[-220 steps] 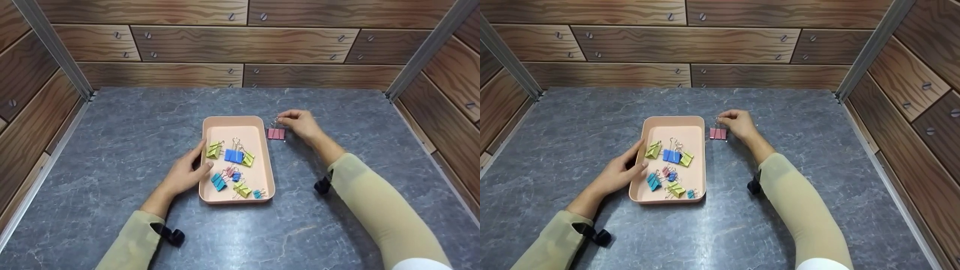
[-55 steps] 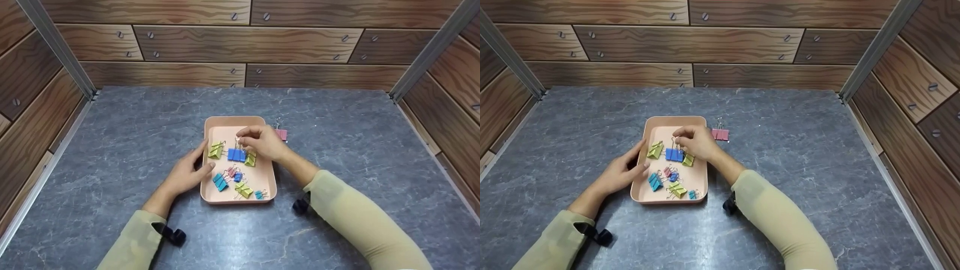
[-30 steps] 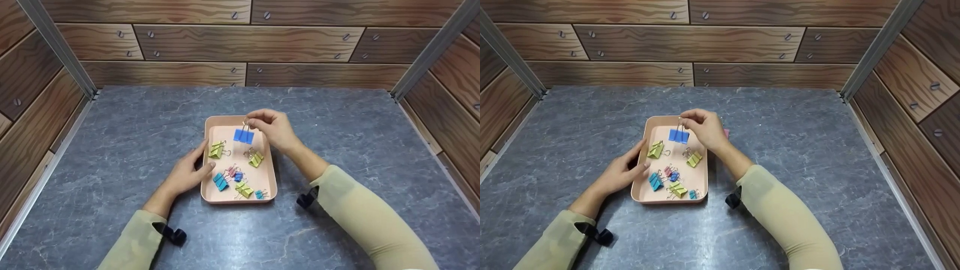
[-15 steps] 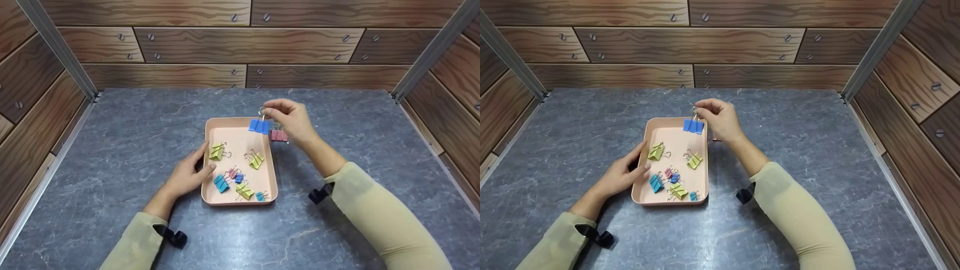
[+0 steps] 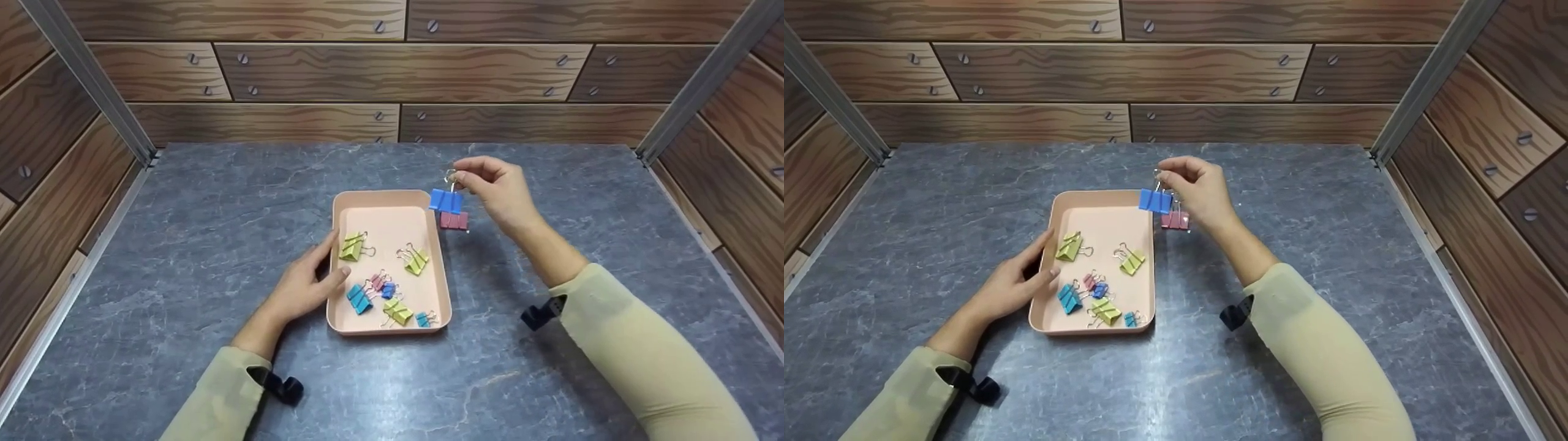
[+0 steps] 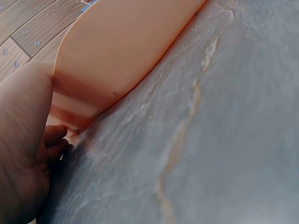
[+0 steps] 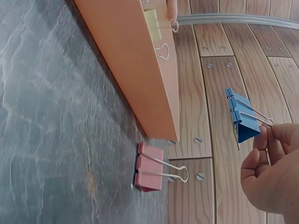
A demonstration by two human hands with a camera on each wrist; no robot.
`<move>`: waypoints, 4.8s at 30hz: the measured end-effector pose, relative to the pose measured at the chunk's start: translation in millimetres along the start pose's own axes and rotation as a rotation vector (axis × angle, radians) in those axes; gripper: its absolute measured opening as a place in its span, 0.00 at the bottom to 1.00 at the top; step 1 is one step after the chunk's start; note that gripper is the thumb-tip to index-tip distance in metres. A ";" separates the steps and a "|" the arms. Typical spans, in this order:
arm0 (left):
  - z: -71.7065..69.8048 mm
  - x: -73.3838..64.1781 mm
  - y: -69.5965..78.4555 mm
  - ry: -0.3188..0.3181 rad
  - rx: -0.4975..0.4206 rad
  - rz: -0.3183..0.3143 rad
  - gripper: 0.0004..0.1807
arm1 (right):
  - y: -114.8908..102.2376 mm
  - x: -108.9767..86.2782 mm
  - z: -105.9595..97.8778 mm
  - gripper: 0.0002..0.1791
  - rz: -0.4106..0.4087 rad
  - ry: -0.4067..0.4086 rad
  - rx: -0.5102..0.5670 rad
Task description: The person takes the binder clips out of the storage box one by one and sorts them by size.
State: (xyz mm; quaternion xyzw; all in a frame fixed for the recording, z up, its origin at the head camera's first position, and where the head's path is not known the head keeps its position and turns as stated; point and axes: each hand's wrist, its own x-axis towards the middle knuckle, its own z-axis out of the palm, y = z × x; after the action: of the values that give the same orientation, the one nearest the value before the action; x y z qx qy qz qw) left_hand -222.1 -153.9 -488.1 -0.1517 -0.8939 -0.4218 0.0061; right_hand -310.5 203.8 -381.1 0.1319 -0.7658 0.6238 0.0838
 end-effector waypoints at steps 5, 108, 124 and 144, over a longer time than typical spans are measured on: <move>-1.0 0.6 2.2 -0.017 -0.002 -0.016 0.44 | 1.8 0.4 -13.0 0.13 -0.002 0.011 0.005; -0.4 -0.6 -0.1 -0.006 -0.020 -0.001 0.45 | 86.7 -1.8 -81.1 0.20 0.271 -0.073 0.011; -0.8 -1.0 0.4 -0.019 -0.007 -0.013 0.45 | 62.7 -0.6 -89.7 0.22 0.240 -0.005 -0.140; -0.6 0.4 2.7 -0.013 -0.016 -0.020 0.45 | 0.3 1.1 -14.3 0.14 0.021 -0.066 -0.022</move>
State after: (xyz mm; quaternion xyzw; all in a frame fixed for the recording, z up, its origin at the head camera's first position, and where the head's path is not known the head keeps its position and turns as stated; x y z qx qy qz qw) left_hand -221.8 -152.6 -485.6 -0.1455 -0.8920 -0.4280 -0.0053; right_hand -312.1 217.8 -378.1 0.1434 -0.7762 0.6116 0.0532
